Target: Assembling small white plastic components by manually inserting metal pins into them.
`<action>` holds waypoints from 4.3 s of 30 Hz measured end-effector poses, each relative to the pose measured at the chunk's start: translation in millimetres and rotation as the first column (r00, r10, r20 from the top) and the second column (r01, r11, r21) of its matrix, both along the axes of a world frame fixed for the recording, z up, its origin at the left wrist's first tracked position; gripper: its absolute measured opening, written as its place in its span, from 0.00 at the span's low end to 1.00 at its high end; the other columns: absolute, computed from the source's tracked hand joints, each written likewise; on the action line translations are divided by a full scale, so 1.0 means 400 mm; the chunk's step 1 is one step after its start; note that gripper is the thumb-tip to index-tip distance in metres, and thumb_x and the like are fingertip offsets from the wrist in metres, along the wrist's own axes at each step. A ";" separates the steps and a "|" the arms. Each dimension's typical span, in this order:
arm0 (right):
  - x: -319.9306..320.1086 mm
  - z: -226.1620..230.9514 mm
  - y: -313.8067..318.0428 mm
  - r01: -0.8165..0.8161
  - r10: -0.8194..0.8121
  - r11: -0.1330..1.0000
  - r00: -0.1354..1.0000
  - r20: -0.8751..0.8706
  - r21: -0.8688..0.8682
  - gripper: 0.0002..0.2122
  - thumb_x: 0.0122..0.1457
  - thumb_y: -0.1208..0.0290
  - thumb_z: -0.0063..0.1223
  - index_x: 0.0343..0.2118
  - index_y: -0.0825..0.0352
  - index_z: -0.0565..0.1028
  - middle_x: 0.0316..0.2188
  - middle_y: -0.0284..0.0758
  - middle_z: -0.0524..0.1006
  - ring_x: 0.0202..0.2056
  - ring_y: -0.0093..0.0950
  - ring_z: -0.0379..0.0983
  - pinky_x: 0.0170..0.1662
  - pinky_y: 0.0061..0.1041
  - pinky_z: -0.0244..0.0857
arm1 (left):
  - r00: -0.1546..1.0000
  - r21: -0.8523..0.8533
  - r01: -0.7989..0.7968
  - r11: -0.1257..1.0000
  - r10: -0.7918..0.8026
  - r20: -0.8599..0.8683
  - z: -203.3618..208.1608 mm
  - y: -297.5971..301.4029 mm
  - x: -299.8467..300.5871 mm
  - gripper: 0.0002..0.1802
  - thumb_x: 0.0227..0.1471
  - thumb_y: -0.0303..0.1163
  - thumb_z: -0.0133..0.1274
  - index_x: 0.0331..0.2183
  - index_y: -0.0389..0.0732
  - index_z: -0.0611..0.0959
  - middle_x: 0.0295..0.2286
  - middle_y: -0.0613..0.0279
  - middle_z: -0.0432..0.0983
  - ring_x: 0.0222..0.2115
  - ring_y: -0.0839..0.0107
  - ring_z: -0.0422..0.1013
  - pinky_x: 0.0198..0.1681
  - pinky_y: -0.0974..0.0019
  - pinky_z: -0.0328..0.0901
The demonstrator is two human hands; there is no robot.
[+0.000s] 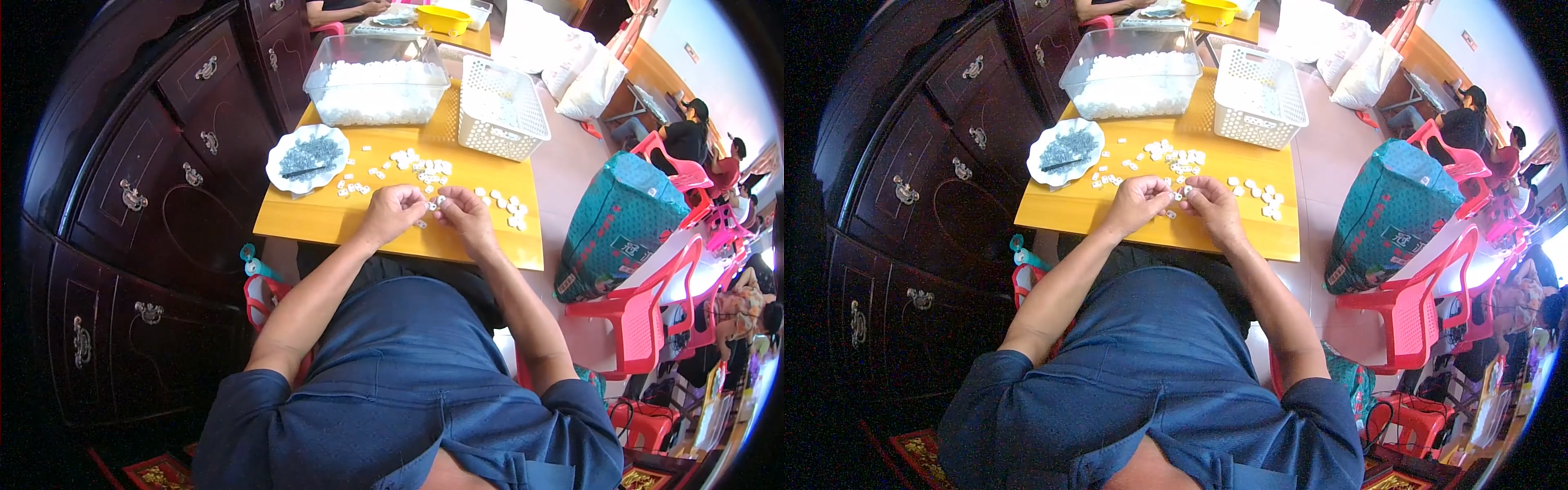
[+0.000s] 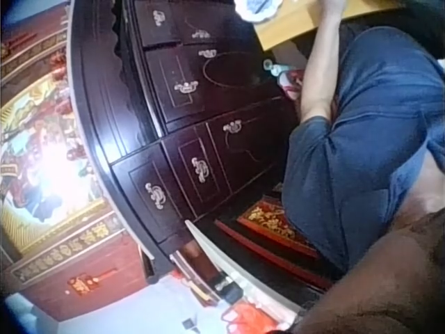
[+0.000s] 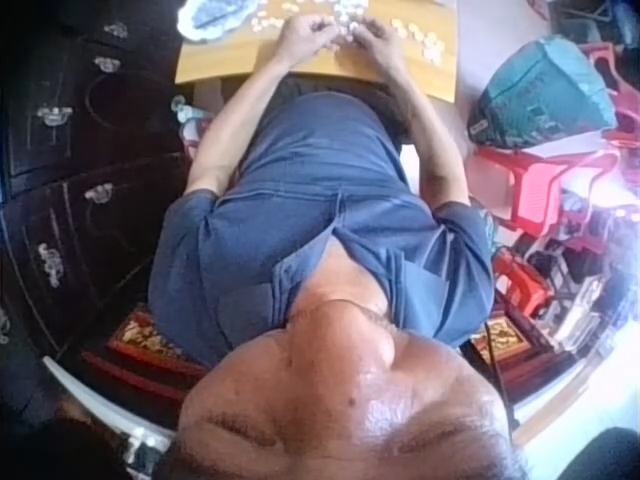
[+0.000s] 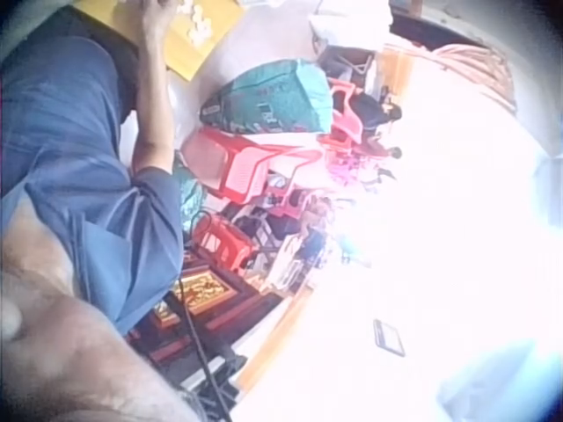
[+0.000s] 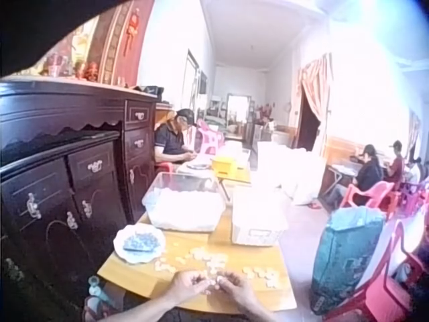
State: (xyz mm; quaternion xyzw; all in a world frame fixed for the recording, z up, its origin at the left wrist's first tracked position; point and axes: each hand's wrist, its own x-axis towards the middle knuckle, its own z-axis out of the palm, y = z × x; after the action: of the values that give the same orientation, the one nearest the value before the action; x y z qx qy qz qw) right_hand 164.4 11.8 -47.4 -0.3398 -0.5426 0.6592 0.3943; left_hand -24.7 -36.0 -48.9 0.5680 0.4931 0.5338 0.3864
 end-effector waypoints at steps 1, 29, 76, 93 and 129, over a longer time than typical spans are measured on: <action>0.001 0.002 0.001 0.001 -0.001 1.000 1.000 0.000 -0.001 0.11 0.66 0.74 0.51 0.49 0.70 0.73 0.39 0.33 0.79 0.34 0.20 0.76 0.39 0.20 0.71 | 0.999 0.005 0.000 1.000 0.000 -0.037 0.007 -0.004 0.004 0.05 0.56 0.26 0.57 0.30 0.33 0.82 0.25 0.66 0.79 0.23 0.82 0.73 0.26 0.76 0.69; -0.005 -0.012 -0.001 -0.046 0.043 0.997 0.998 0.049 0.060 0.06 0.65 0.74 0.52 0.43 0.69 0.74 0.32 0.30 0.79 0.32 0.17 0.75 0.36 0.18 0.70 | 0.973 0.007 -0.047 0.999 0.048 -0.224 0.011 -0.007 0.003 0.06 0.51 0.26 0.56 0.25 0.35 0.83 0.19 0.67 0.78 0.19 0.83 0.72 0.23 0.74 0.67; 0.023 0.008 0.006 -0.135 0.134 0.990 0.991 0.027 0.046 0.10 0.64 0.72 0.56 0.46 0.65 0.70 0.30 0.29 0.79 0.29 0.15 0.73 0.34 0.14 0.68 | 0.921 0.192 0.078 0.978 0.004 -0.390 0.044 -0.028 0.018 0.15 0.46 0.28 0.64 0.40 0.39 0.85 0.26 0.58 0.75 0.21 0.69 0.72 0.27 0.65 0.67; 0.033 0.003 0.014 -0.211 0.211 0.977 0.977 0.013 0.036 0.11 0.63 0.73 0.57 0.46 0.67 0.71 0.28 0.29 0.79 0.29 0.16 0.74 0.34 0.15 0.68 | 0.854 0.410 0.121 0.904 0.115 -0.507 0.064 -0.041 0.021 0.12 0.47 0.29 0.64 0.37 0.39 0.85 0.26 0.55 0.76 0.25 0.59 0.74 0.30 0.63 0.68; 0.034 0.002 0.008 -0.238 0.233 0.964 0.971 -0.050 -0.118 0.08 0.66 0.72 0.50 0.47 0.64 0.71 0.31 0.30 0.79 0.30 0.18 0.76 0.34 0.17 0.72 | 0.833 0.480 0.109 0.871 0.184 -0.523 0.054 -0.037 0.031 0.06 0.51 0.30 0.61 0.29 0.38 0.85 0.23 0.55 0.75 0.24 0.57 0.74 0.28 0.59 0.69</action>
State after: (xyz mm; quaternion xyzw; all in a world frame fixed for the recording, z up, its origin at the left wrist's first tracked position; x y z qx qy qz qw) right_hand 177.9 15.0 -46.7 -0.2847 -0.5303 0.7396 0.3011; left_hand -12.3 -50.9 -27.4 0.7663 0.4429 0.4617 0.0595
